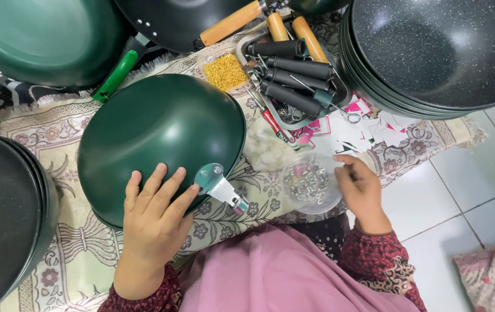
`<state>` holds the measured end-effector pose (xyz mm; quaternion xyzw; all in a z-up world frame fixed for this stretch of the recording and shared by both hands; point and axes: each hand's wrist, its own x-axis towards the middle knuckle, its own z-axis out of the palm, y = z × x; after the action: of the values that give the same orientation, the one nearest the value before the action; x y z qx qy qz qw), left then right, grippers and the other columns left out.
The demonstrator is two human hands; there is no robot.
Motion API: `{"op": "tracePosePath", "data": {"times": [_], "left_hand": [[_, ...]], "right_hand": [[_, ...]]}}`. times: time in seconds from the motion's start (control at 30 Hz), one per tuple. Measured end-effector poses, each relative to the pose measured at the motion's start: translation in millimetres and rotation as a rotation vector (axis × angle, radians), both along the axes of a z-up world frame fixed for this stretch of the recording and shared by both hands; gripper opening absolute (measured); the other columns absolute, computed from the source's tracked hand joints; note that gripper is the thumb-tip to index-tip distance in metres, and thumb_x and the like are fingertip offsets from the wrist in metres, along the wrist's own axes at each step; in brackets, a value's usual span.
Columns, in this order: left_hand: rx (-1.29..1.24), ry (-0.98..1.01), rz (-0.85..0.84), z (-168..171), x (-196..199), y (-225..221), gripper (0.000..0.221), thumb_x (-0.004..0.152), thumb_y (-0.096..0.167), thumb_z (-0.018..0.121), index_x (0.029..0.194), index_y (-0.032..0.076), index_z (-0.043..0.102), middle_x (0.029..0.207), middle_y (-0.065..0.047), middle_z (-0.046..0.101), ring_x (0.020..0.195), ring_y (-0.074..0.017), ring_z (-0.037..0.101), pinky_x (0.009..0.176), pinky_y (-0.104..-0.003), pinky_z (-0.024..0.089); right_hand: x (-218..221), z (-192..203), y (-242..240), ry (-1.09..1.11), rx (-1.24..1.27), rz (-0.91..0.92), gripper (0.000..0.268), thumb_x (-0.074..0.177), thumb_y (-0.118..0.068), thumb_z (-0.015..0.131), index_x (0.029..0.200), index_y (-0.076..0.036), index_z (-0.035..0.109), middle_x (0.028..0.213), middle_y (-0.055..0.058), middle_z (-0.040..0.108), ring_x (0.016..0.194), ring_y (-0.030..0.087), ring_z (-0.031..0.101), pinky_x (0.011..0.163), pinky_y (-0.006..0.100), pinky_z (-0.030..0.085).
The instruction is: Assembling a handle onto a wok by first screwing on a metal bracket and then attaching the plastic handle.
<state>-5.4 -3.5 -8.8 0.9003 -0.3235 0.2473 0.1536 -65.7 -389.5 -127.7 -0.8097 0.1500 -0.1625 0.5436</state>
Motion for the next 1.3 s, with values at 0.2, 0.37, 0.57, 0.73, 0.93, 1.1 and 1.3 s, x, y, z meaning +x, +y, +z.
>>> {"op": "tracePosePath", "data": {"times": [0.2,0.37,0.57,0.73,0.93,1.1,1.3], "left_hand": [[0.012,-0.004,0.005,-0.8,1.0,-2.3,0.052,0.067,0.004,0.078,0.117,0.016,0.074,0.136,-0.005,0.066,0.135,-0.0291,0.055,0.121,-0.055,0.032],[0.028,-0.028,0.007,-2.8,1.2,-3.3,0.047,0.069,0.005,0.080,0.114,0.018,0.076,0.135,-0.006,0.067,0.134,-0.0305,0.057,0.120,-0.055,0.033],[0.038,-0.045,0.018,-1.2,0.7,-4.2,0.042,0.071,0.006,0.081,0.110,0.019,0.078,0.131,-0.006,0.069,0.130,-0.0317,0.060,0.119,-0.055,0.033],[0.026,-0.043,0.033,-1.5,-0.4,-4.9,0.039,0.072,0.005,0.081,0.109,0.019,0.078,0.130,-0.006,0.070,0.130,-0.0314,0.060,0.119,-0.054,0.033],[0.012,0.006,-0.009,0.2,-3.2,-0.2,0.041,0.074,0.009,0.079,0.114,0.018,0.075,0.134,-0.006,0.066,0.134,-0.0300,0.055,0.119,-0.056,0.032],[-0.010,-0.016,-0.017,-2.3,-3.4,4.4,0.035,0.079,0.009,0.078,0.112,0.019,0.076,0.134,-0.004,0.067,0.133,-0.0274,0.055,0.119,-0.053,0.032],[-0.039,-0.012,-0.040,-1.1,-5.0,11.5,0.031,0.082,0.008,0.079,0.112,0.017,0.077,0.132,-0.005,0.068,0.132,-0.0275,0.056,0.120,-0.051,0.031]], "right_hand": [[4.9,6.2,-27.6,-0.006,0.117,-0.279,0.028,0.100,0.000,0.060,0.128,0.001,0.065,0.084,0.000,0.054,0.071,0.006,0.045,0.063,0.018,0.038],[10.6,-6.1,-37.3,-0.039,-0.020,-0.279,0.027,0.102,-0.004,0.062,0.129,0.002,0.064,0.087,0.000,0.052,0.075,0.009,0.046,0.069,0.021,0.040],[-3.0,4.5,-42.3,-0.231,-0.288,-0.237,0.030,0.088,0.017,0.040,0.110,0.003,0.055,0.109,0.013,0.055,0.092,0.020,0.046,0.084,0.029,0.041],[-11.2,43.3,0.5,-0.309,-0.414,0.127,0.037,0.072,0.028,0.036,0.089,0.000,0.054,0.100,0.012,0.054,0.095,0.026,0.052,0.091,0.035,0.045],[12.0,57.1,75.8,-0.160,-0.423,0.701,0.044,0.060,0.018,0.053,0.095,-0.008,0.060,0.103,0.006,0.063,0.097,0.026,0.062,0.087,0.033,0.052],[36.8,46.1,104.2,-0.166,-0.731,0.765,0.021,0.081,-0.008,0.059,0.101,-0.009,0.065,0.095,0.008,0.061,0.087,0.030,0.060,0.078,0.038,0.049],[40.5,33.5,92.0,-0.122,-0.511,0.685,0.024,0.086,-0.008,0.075,0.109,-0.005,0.070,0.115,0.008,0.066,0.099,0.027,0.067,0.085,0.034,0.055]]}}
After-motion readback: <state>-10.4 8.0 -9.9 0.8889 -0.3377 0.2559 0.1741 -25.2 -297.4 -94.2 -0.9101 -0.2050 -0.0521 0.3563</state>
